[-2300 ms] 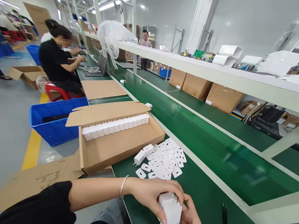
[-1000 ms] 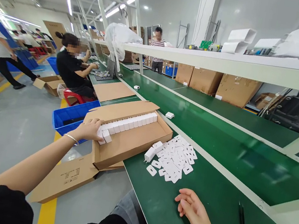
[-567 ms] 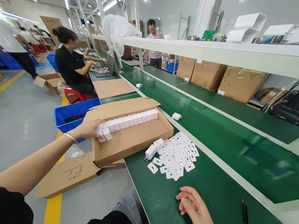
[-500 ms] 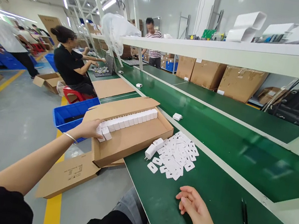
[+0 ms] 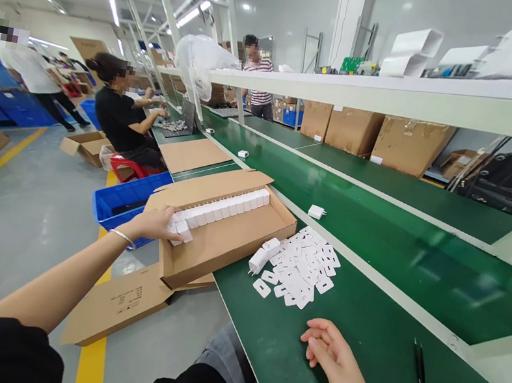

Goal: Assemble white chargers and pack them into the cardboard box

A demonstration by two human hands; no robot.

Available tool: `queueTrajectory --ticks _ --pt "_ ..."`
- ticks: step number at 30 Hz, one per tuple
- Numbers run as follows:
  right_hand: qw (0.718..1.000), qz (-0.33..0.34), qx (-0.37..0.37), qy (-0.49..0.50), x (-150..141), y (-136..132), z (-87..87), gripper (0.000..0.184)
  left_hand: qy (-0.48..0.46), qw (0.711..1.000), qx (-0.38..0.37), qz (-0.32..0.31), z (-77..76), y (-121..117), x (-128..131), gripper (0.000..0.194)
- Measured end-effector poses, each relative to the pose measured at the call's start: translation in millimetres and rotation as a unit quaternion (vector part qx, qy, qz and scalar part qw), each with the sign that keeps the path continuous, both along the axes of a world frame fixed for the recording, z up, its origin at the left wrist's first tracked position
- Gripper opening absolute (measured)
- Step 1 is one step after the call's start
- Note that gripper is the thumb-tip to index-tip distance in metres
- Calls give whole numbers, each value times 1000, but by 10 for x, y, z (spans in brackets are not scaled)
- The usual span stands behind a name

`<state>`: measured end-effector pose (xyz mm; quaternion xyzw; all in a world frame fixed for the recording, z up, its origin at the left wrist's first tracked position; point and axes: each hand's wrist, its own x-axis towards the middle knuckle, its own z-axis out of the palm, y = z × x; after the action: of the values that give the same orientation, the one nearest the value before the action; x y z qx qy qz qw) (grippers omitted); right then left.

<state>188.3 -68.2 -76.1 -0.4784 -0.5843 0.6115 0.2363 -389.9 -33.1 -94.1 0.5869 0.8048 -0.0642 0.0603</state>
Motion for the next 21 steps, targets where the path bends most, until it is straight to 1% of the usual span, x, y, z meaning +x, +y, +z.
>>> queueTrajectory --ticks 4,9,15,19,21 --pt "1000 -1 -2 2 -9 0 9 57 30 999 19 9 -61 41 71 99" --pt "1000 -2 -3 14 -8 -3 -1 57 44 998 46 -15 -64 9 149 96" --pt "1000 4 -6 24 -4 -5 -27 59 52 998 43 -17 -78 -9 184 98" --pt "999 -9 -6 30 -21 -14 -30 60 49 998 43 -11 -105 -2 175 93" --pt "999 -15 -5 33 -34 -17 -41 61 42 998 45 -10 -113 -12 161 95"
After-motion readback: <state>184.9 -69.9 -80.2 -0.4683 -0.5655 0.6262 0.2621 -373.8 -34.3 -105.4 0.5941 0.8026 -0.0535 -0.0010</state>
